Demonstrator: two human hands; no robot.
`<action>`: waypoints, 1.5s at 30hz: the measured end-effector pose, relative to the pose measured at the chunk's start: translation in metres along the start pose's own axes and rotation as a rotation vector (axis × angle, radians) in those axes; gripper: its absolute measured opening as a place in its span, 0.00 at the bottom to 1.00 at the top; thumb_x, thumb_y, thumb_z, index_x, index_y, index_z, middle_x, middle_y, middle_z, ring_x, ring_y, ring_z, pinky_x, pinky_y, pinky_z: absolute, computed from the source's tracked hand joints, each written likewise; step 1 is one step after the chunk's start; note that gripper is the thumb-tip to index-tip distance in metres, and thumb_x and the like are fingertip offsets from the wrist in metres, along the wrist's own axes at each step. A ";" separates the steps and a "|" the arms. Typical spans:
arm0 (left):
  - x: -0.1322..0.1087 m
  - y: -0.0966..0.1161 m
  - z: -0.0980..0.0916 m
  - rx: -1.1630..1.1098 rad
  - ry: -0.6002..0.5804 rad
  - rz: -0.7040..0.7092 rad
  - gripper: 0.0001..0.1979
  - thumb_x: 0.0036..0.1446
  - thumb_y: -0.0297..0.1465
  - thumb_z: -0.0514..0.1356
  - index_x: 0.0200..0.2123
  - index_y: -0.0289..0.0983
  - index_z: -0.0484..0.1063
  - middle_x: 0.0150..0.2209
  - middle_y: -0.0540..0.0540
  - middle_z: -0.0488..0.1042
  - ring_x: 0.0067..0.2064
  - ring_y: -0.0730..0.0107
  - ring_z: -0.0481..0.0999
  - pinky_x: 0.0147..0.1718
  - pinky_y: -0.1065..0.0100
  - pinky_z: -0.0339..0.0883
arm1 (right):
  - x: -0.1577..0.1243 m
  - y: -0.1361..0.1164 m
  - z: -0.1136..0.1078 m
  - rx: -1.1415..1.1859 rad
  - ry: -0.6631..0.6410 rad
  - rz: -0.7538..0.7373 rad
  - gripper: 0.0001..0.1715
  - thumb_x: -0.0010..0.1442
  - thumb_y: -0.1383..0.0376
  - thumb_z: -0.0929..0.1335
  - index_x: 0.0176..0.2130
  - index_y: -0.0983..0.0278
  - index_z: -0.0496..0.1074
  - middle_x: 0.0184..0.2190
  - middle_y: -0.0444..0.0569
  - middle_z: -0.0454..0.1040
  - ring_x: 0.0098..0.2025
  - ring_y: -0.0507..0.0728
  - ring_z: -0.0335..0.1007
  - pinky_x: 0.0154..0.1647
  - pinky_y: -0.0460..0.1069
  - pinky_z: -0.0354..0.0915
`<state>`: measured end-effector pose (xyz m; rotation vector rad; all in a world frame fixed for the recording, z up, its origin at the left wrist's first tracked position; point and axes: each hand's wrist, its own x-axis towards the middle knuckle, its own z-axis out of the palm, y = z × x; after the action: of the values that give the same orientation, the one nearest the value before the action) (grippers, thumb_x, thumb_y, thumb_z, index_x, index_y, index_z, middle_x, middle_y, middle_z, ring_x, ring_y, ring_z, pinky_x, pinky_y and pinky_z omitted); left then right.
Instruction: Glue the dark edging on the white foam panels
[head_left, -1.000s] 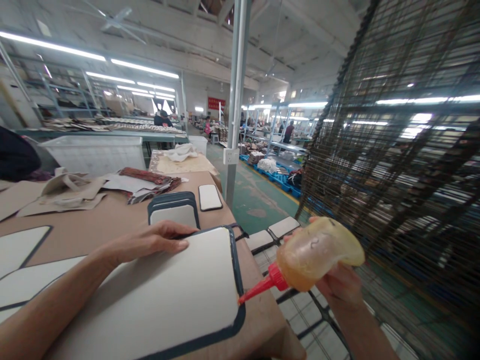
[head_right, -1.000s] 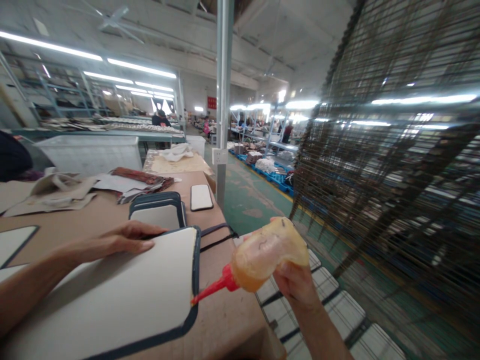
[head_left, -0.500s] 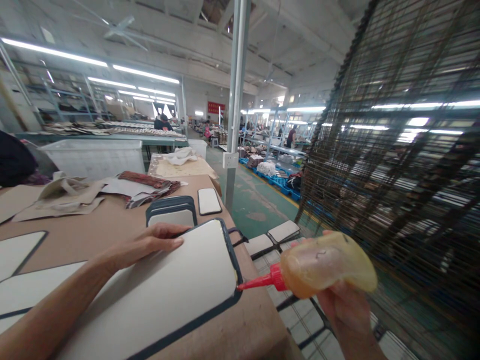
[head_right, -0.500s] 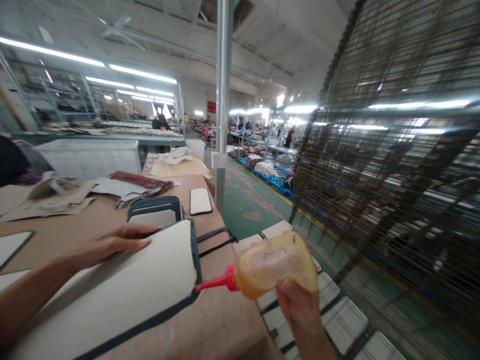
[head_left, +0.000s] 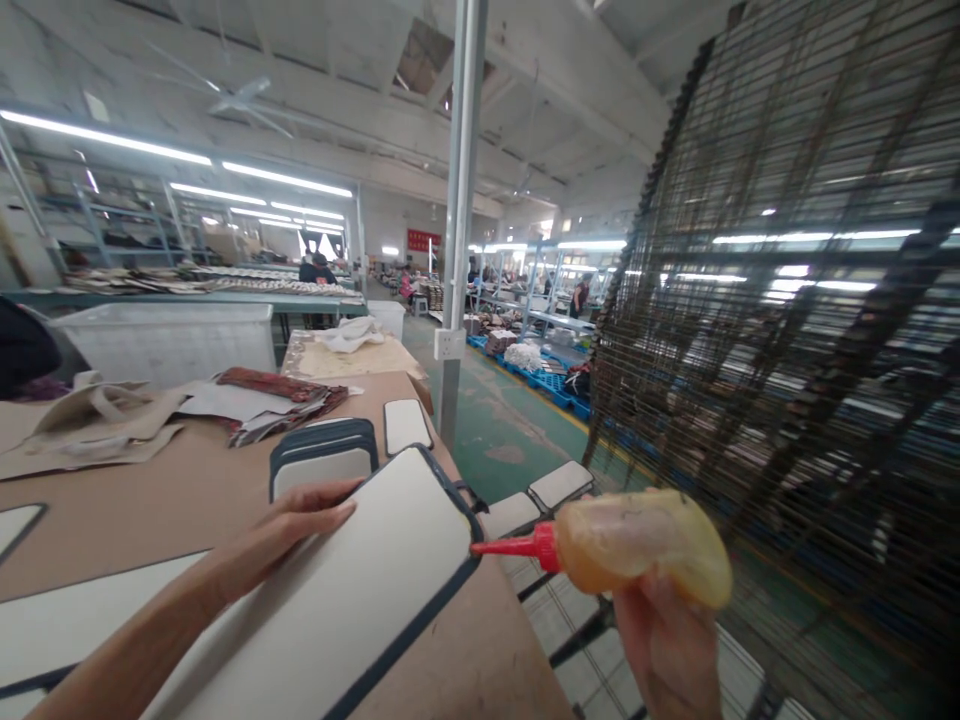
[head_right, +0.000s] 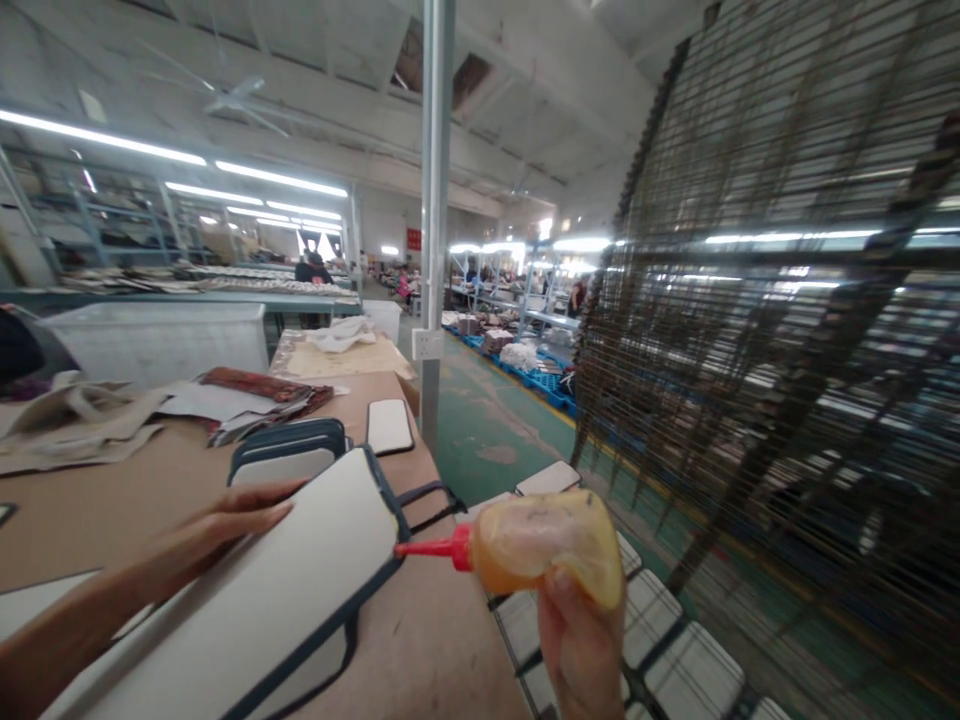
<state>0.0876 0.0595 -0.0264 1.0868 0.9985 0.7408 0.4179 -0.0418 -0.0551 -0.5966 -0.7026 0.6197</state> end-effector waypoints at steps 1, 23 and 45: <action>0.001 -0.002 0.002 -0.020 0.007 0.004 0.36 0.44 0.38 0.70 0.58 0.42 0.68 0.41 0.47 0.82 0.37 0.57 0.81 0.33 0.66 0.74 | 0.000 0.000 0.002 0.005 0.032 -0.021 0.35 0.44 0.60 0.79 0.51 0.52 0.72 0.40 0.46 0.80 0.44 0.59 0.76 0.38 0.47 0.75; 0.007 -0.029 0.017 -0.218 0.043 0.061 0.34 0.45 0.37 0.70 0.58 0.42 0.69 0.38 0.44 0.83 0.33 0.59 0.82 0.31 0.68 0.75 | 0.010 0.012 0.023 -0.020 0.056 -0.099 0.26 0.46 0.62 0.77 0.46 0.57 0.74 0.41 0.44 0.80 0.46 0.59 0.75 0.42 0.50 0.74; 0.004 -0.029 0.012 -0.195 0.092 0.088 0.32 0.45 0.41 0.70 0.54 0.39 0.71 0.38 0.44 0.82 0.35 0.63 0.81 0.31 0.72 0.72 | 0.006 0.023 0.034 -0.009 -0.077 0.045 0.24 0.43 0.62 0.78 0.42 0.56 0.77 0.34 0.44 0.81 0.37 0.57 0.78 0.40 0.48 0.73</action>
<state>0.1003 0.0496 -0.0530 0.9383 0.9396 0.9469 0.3896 -0.0126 -0.0467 -0.6005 -0.7661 0.6847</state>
